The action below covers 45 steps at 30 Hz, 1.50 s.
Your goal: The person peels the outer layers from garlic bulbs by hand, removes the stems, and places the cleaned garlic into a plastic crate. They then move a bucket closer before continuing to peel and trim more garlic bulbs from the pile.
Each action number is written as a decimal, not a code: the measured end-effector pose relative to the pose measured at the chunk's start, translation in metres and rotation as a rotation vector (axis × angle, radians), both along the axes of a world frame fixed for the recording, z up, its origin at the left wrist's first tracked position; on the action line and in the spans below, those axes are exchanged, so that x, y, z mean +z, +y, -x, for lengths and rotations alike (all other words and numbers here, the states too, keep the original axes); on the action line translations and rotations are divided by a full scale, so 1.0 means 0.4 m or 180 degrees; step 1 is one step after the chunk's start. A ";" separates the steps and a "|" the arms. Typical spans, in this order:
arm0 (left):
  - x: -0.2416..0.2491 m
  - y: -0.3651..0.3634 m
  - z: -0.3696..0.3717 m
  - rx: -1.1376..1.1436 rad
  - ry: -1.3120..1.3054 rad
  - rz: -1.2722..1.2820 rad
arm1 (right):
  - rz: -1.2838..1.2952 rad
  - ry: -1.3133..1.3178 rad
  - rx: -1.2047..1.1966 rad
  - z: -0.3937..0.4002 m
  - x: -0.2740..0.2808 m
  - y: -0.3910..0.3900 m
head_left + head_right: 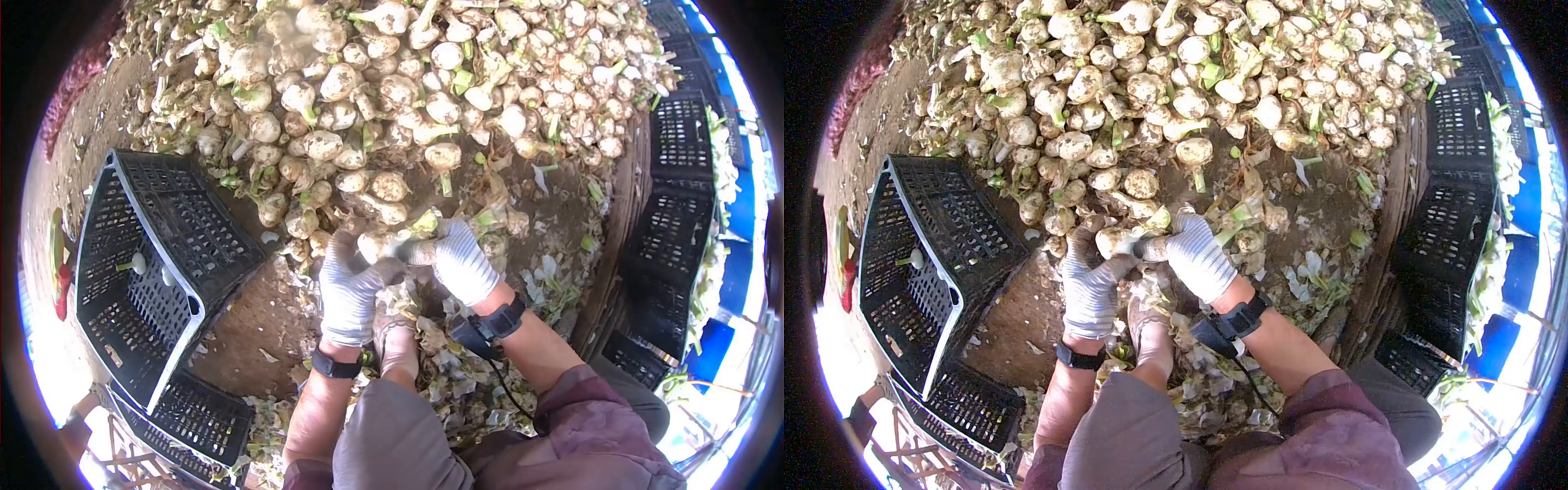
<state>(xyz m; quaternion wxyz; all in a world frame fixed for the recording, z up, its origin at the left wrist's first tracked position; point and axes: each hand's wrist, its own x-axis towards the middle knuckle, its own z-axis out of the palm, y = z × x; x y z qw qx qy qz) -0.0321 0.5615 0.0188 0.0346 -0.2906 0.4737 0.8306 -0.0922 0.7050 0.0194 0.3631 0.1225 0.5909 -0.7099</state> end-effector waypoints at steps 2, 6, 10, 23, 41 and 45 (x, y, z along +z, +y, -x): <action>0.002 -0.013 -0.005 0.0022 -0.0160 -0.0396 | -0.0341 0.0545 0.0371 -0.002 -0.023 0.004; -0.039 -0.046 -0.036 -0.0463 -0.0377 -0.0776 | -0.1173 0.1879 0.0984 0.010 -0.061 0.007; -0.022 -0.034 -0.018 -0.0688 -0.0464 -0.0822 | -0.0754 0.1414 0.0713 0.031 -0.059 -0.022; -0.067 -0.008 -0.011 0.0622 0.0003 -0.1919 | -0.0050 -0.0252 0.0179 0.007 0.013 0.033; -0.037 -0.044 -0.096 -0.3078 0.0444 0.4017 | 0.0521 -0.0557 -0.0913 0.026 -0.030 0.041; 0.000 -0.024 -0.056 -0.0819 0.0111 0.1209 | -0.0281 -0.0095 -0.0621 0.011 0.004 0.014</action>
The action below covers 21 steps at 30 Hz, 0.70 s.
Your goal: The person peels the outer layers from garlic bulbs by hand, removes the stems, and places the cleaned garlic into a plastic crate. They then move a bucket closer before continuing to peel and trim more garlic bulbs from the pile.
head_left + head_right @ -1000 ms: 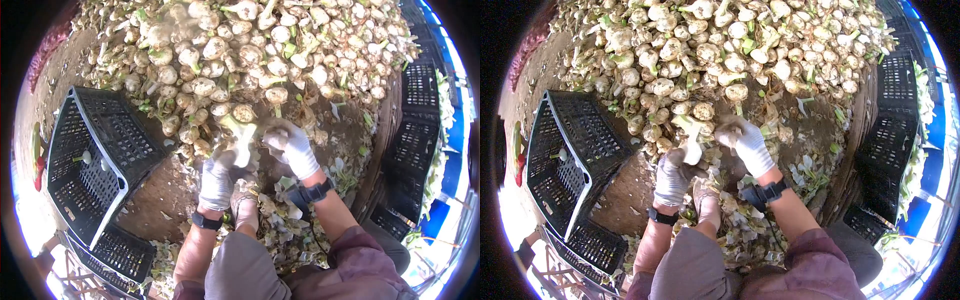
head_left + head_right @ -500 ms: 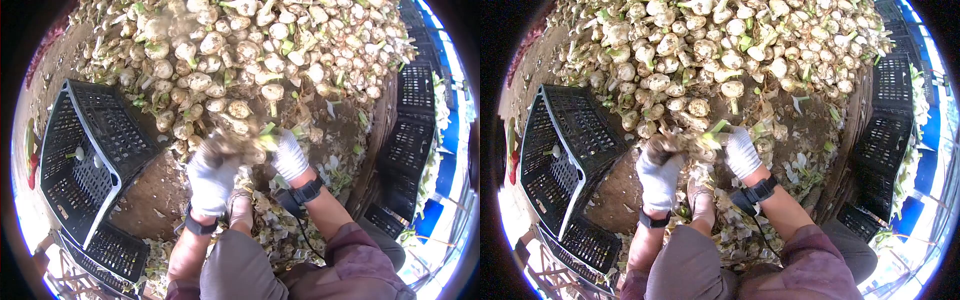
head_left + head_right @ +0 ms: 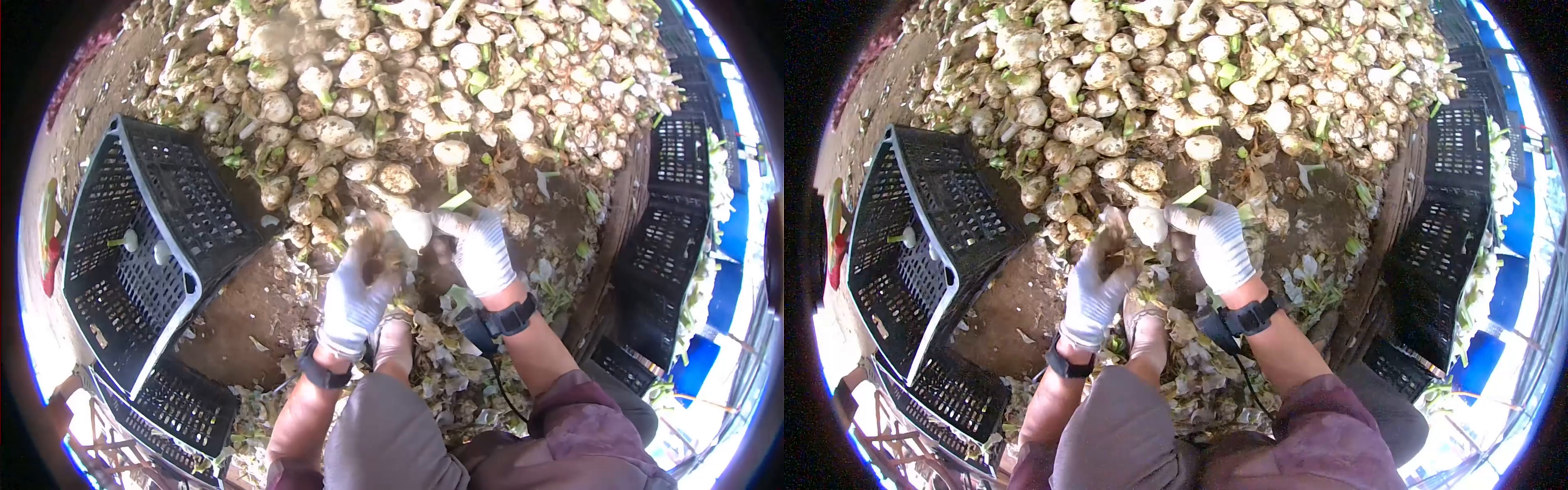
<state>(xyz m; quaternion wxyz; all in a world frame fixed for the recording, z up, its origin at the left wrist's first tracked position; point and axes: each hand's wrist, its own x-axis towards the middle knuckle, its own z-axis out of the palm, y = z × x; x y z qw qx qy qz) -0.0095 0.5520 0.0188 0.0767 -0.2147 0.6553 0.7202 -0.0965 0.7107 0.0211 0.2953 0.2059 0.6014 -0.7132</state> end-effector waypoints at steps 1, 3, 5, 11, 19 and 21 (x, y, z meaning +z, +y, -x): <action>0.017 -0.005 0.020 0.0142 -0.0275 -0.0853 | -0.0245 -0.0004 0.0227 0.000 0.025 -0.006; 0.025 0.002 0.038 0.0472 -0.0554 -0.1606 | -0.0145 0.0297 0.0406 -0.016 0.010 -0.008; 0.017 0.003 0.048 0.0662 -0.0698 -0.1935 | -0.0178 0.0856 0.0868 -0.021 -0.006 0.001; 0.019 -0.014 0.055 0.0267 -0.0812 -0.1038 | -0.0963 0.2274 0.1554 -0.022 -0.005 -0.002; -0.008 -0.027 0.016 0.0810 -0.0815 -0.1697 | -0.0339 0.1333 0.0707 -0.039 -0.002 -0.020; 0.000 -0.035 0.013 0.0747 -0.1051 -0.1406 | -0.0653 0.1622 0.0843 -0.042 -0.005 -0.022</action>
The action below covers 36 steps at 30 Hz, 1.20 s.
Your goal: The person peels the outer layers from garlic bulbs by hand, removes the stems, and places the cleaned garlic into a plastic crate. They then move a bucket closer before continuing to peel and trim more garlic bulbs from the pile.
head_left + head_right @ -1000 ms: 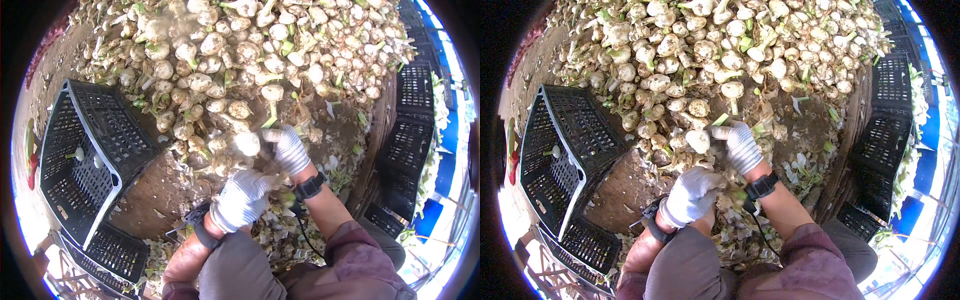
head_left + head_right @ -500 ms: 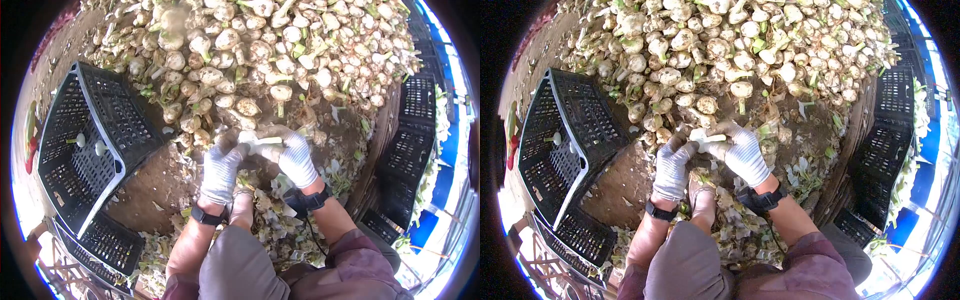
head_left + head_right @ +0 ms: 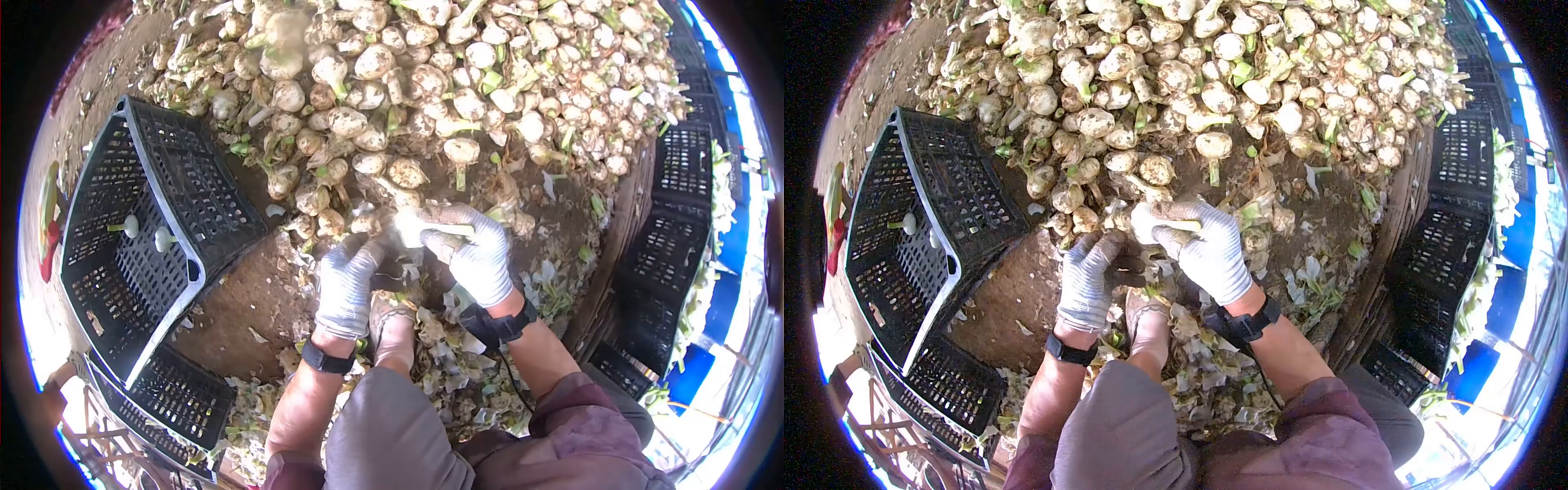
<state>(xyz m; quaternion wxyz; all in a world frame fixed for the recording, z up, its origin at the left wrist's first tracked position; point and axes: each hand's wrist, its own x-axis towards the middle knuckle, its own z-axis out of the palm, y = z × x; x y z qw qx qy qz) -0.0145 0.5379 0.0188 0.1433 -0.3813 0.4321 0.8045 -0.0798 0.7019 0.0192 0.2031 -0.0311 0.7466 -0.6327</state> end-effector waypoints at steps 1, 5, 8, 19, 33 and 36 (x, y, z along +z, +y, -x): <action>0.004 0.004 0.002 -0.0002 -0.0005 -0.0001 | -0.0001 -0.0005 -0.0002 0.000 -0.010 0.000; -0.016 0.021 0.020 -0.0237 0.0017 0.0313 | -0.0635 0.1774 0.0471 -0.008 -0.022 -0.006; -0.032 0.028 0.022 0.0106 0.0314 0.0207 | 0.0438 -0.0360 -0.0337 -0.009 -0.009 -0.005; -0.076 -0.048 -0.058 0.1024 0.0484 -0.1035 | 0.2854 -0.3161 -0.1432 0.003 -0.100 0.039; -0.114 0.066 -0.074 -0.2335 0.1355 0.2112 | -0.3680 0.1122 0.1690 0.092 -0.121 0.211; -0.122 0.066 -0.073 -0.1970 0.1046 0.1646 | -0.4453 0.0749 0.1807 0.108 -0.144 0.325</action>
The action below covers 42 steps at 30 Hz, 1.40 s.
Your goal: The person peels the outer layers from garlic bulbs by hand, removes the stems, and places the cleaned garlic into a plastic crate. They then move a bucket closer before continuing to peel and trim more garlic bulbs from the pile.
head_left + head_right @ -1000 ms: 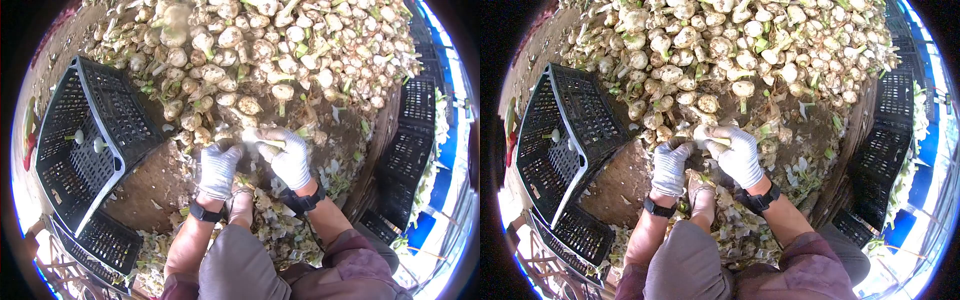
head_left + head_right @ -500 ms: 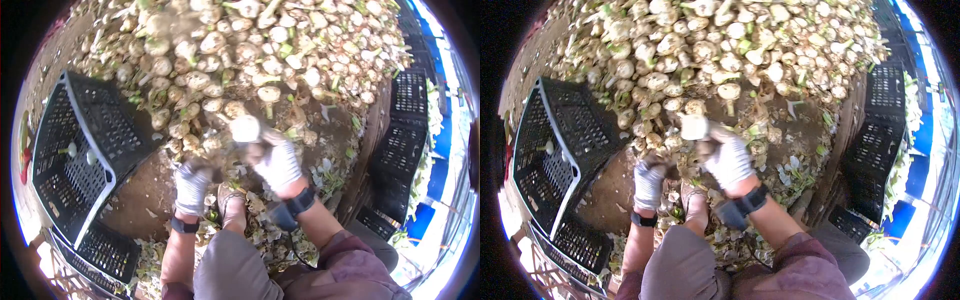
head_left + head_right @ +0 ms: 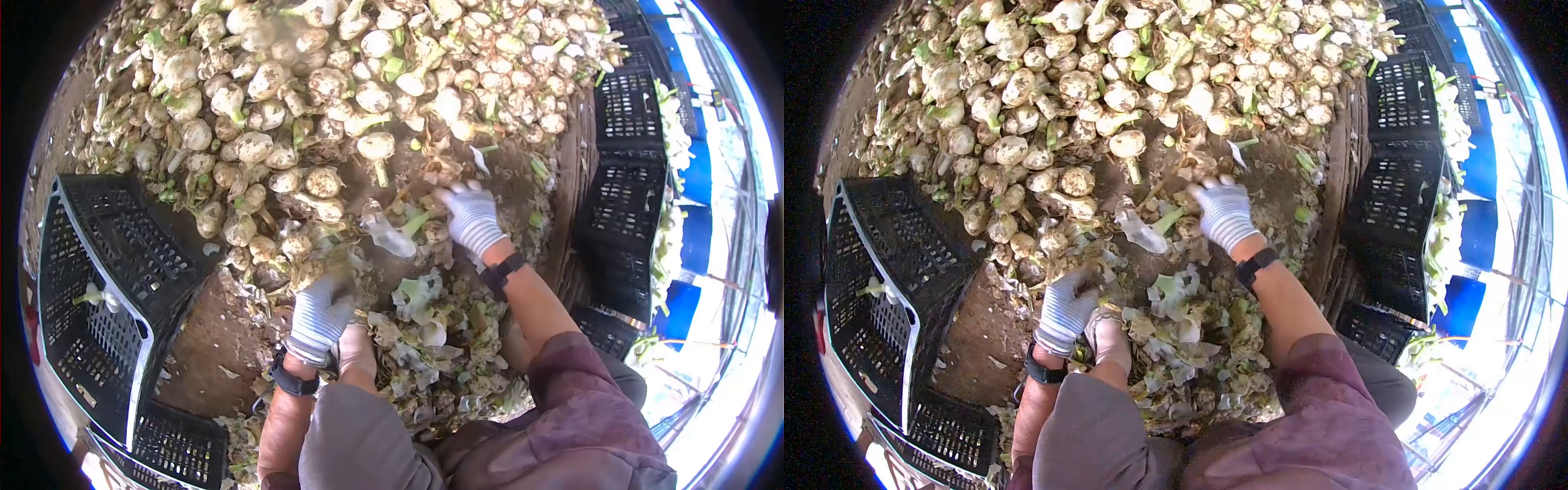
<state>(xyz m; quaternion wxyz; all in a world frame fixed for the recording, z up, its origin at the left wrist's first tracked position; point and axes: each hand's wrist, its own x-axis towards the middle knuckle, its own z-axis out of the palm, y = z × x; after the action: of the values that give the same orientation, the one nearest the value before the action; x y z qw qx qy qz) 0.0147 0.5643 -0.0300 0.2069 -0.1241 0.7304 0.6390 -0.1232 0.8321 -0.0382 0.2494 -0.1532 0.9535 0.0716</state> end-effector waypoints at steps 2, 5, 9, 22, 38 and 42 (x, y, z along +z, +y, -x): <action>0.005 0.009 0.015 0.0025 -0.0099 0.0005 | -0.0031 0.0084 -0.0115 0.014 -0.027 0.048; 0.023 0.017 0.037 -0.0050 -0.0212 0.0165 | 0.0340 0.0265 -0.1328 0.026 -0.022 0.061; 0.044 0.034 0.045 -0.0039 0.0269 0.0936 | 0.1102 -0.0221 -0.0886 -0.061 0.055 -0.028; 0.019 0.101 0.061 0.0257 0.0166 -0.0477 | 0.5541 -0.2857 -0.5076 -0.183 0.069 -0.194; 0.043 0.066 0.051 -0.0404 0.1964 0.1695 | 0.4332 -0.0661 -0.2343 -0.154 0.076 -0.230; 0.047 0.053 0.053 -0.0551 0.2107 0.1747 | 0.4075 -0.1543 -0.3306 -0.154 0.112 -0.232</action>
<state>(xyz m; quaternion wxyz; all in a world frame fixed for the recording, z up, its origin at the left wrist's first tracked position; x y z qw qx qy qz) -0.0065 0.5856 -0.0114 -0.0261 0.0986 0.9078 0.4068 -0.0617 0.7393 0.0065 0.3128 0.1804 0.6800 -0.6382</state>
